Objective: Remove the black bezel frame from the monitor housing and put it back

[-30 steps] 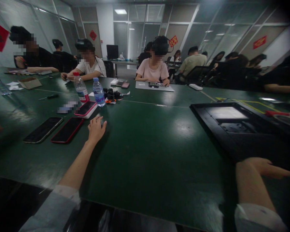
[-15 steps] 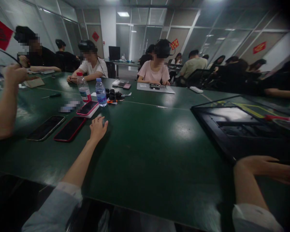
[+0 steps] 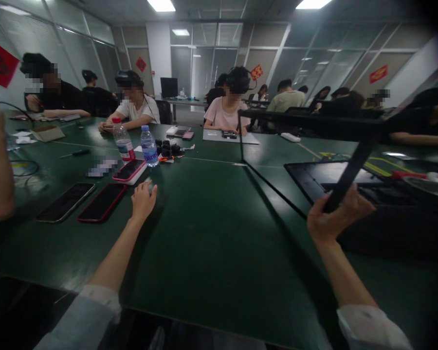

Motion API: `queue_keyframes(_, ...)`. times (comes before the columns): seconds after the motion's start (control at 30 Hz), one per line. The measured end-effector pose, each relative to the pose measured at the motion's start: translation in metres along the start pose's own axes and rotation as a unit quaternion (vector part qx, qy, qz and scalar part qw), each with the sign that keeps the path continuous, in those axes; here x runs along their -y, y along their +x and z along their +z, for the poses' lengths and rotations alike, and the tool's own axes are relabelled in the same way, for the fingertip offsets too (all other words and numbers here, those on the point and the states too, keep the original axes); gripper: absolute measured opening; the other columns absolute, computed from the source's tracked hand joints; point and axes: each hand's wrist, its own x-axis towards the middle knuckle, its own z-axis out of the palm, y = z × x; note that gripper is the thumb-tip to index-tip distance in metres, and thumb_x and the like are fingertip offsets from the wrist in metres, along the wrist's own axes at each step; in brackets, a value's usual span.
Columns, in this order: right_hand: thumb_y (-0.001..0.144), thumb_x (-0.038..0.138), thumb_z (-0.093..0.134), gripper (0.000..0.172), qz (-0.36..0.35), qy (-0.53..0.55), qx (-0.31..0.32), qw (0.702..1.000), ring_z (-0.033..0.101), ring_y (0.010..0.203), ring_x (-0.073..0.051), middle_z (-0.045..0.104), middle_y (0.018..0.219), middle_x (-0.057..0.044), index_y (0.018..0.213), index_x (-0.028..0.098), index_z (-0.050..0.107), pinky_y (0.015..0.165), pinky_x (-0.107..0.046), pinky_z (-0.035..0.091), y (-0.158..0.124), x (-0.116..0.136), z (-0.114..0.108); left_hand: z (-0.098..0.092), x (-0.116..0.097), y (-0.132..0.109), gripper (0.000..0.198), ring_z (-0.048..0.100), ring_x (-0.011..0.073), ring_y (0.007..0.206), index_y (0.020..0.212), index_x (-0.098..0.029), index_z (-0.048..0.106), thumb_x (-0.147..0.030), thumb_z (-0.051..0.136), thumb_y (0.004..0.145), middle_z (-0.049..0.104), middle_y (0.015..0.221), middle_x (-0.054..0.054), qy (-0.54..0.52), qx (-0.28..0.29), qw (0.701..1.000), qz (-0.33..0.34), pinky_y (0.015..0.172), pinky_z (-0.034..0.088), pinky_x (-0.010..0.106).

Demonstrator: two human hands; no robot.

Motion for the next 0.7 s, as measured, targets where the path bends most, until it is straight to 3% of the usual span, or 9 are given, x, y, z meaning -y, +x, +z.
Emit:
queue_keyframes(0.07,0.096,0.043,0.043,0.073,-0.039,-0.007,-0.035,0.999,0.046,0.131,-0.037,0.051,0.136,-0.028,0.158,0.005,0.031,0.112,-0.061,0.032,-0.002,0.009,0.001,0.002,0.002,0.002,0.054,0.052,0.0366,0.135,0.142,-0.018,0.054,-0.051,0.038,0.102,0.058,0.143,0.020,-0.024,-0.005,1.000,0.007,0.107,0.044,0.058)
queue_keyframes(0.13,0.099,0.040,0.036,0.071,-0.045,0.007,-0.032,0.998,0.046,0.130,-0.034,0.054,0.135,-0.026,0.160,0.004,0.025,0.113,-0.057,0.032,-0.005,0.017,0.002,0.004,0.004,0.003,0.059,0.057,0.0342,0.131,0.146,-0.017,0.049,-0.055,0.039,0.102,0.058,0.143,0.020,-0.054,-0.011,0.998,0.024,0.107,0.045,0.055)
queue_keyframes(0.3,0.103,0.041,0.028,0.069,-0.001,0.042,0.075,0.996,0.048,0.127,-0.034,0.058,0.131,-0.026,0.158,0.000,0.028,0.113,-0.051,0.033,-0.014,0.029,0.012,0.009,0.000,0.002,0.073,0.066,0.0288,0.120,0.154,-0.016,0.035,-0.060,0.049,0.098,0.055,0.147,0.021,-0.142,0.010,0.988,0.061,0.103,0.050,0.046)
queue_keyframes(0.43,0.101,0.046,0.031,0.072,0.022,0.056,0.138,0.989,0.051,0.123,-0.034,0.061,0.125,-0.023,0.159,0.004,0.031,0.110,-0.052,0.037,-0.021,0.024,0.026,0.009,-0.008,0.000,0.056,0.074,0.0221,0.095,0.146,-0.020,0.043,-0.052,0.046,0.100,0.070,0.127,0.013,-0.184,0.051,0.980,0.061,0.094,0.054,0.041)
queue_keyframes(0.53,0.094,0.046,0.043,0.074,0.032,0.074,0.169,0.982,0.057,0.115,-0.033,0.062,0.121,-0.021,0.156,0.005,0.037,0.107,-0.053,0.042,-0.029,0.018,0.037,0.010,-0.007,0.001,0.050,0.071,0.0167,0.069,0.141,-0.017,0.048,-0.047,0.041,0.102,0.075,0.106,0.008,-0.235,0.042,0.970,0.036,0.081,0.056,0.035)
queue_keyframes(0.7,0.083,0.048,0.057,0.063,0.098,0.149,0.338,0.924,0.064,0.080,-0.025,0.069,0.095,-0.011,0.137,0.014,0.059,0.090,-0.049,0.054,-0.042,0.008,0.049,0.015,0.004,0.008,0.041,0.061,0.0132,0.054,0.122,-0.014,0.062,-0.040,0.053,0.093,0.074,0.088,0.005,-0.249,0.038,0.966,-0.051,0.061,0.051,0.028)
